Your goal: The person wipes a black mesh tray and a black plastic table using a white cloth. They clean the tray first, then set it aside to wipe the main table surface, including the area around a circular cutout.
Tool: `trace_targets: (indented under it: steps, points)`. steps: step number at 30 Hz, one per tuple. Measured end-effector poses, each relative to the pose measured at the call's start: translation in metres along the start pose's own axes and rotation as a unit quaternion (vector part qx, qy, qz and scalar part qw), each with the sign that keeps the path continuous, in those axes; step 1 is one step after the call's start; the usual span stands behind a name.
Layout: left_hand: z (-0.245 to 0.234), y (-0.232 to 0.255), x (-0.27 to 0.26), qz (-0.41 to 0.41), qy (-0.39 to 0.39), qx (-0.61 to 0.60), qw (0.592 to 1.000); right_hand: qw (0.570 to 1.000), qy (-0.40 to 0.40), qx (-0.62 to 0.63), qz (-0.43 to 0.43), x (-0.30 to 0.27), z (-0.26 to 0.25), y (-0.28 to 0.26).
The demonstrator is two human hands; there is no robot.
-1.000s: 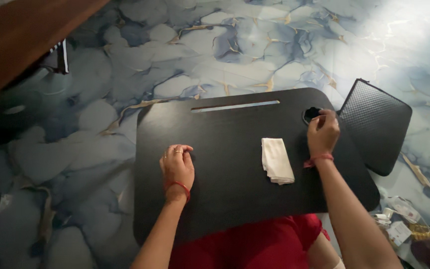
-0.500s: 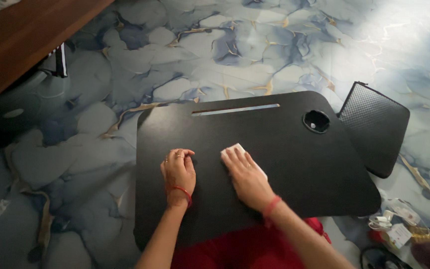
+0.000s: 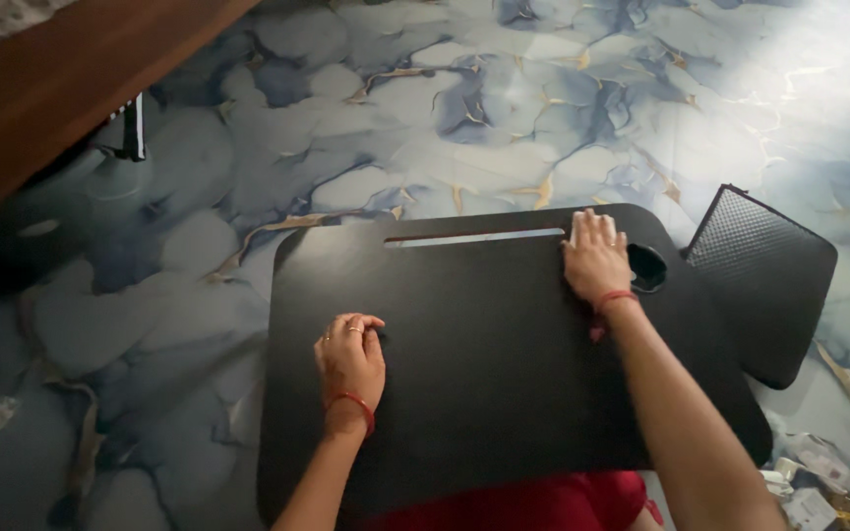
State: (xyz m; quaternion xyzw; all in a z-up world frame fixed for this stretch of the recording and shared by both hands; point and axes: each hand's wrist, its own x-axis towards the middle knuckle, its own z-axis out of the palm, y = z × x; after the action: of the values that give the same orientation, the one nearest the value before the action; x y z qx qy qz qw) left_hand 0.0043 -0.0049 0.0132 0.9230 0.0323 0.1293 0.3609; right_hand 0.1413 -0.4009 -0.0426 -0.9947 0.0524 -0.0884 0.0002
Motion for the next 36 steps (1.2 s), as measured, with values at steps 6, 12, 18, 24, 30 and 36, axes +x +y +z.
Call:
trace_targets:
  steps: [6, 12, 18, 24, 30, 36]
  points:
    - [0.000, 0.001, 0.002, -0.004, -0.010, 0.002, 1.000, 0.986, -0.030, 0.056, 0.155, 0.020, 0.010, 0.053]
    - [0.002, -0.001, 0.002, -0.023, -0.036, 0.023, 0.999, 0.971, -0.040, 0.051, 0.229, 0.002, 0.010, 0.080]
    - [0.001, -0.003, 0.001, 0.007, -0.009, 0.005, 1.000, 0.957, 0.019, 0.017, 0.288, -0.021, 0.022, 0.097]
    - [0.002, -0.005, -0.002, 0.015, 0.011, -0.017, 1.000, 0.942, 0.042, 0.039, 0.331, -0.031, 0.019, 0.106]
    - [-0.003, -0.002, 0.000, -0.003, 0.003, -0.024, 1.000, 0.965, 0.035, 0.088, 0.244, -0.019, 0.024, 0.148]
    - [-0.003, -0.006, -0.002, 0.033, 0.004, -0.028, 0.999, 0.961, 0.121, 0.149, 0.201, -0.062, -0.015, 0.188]
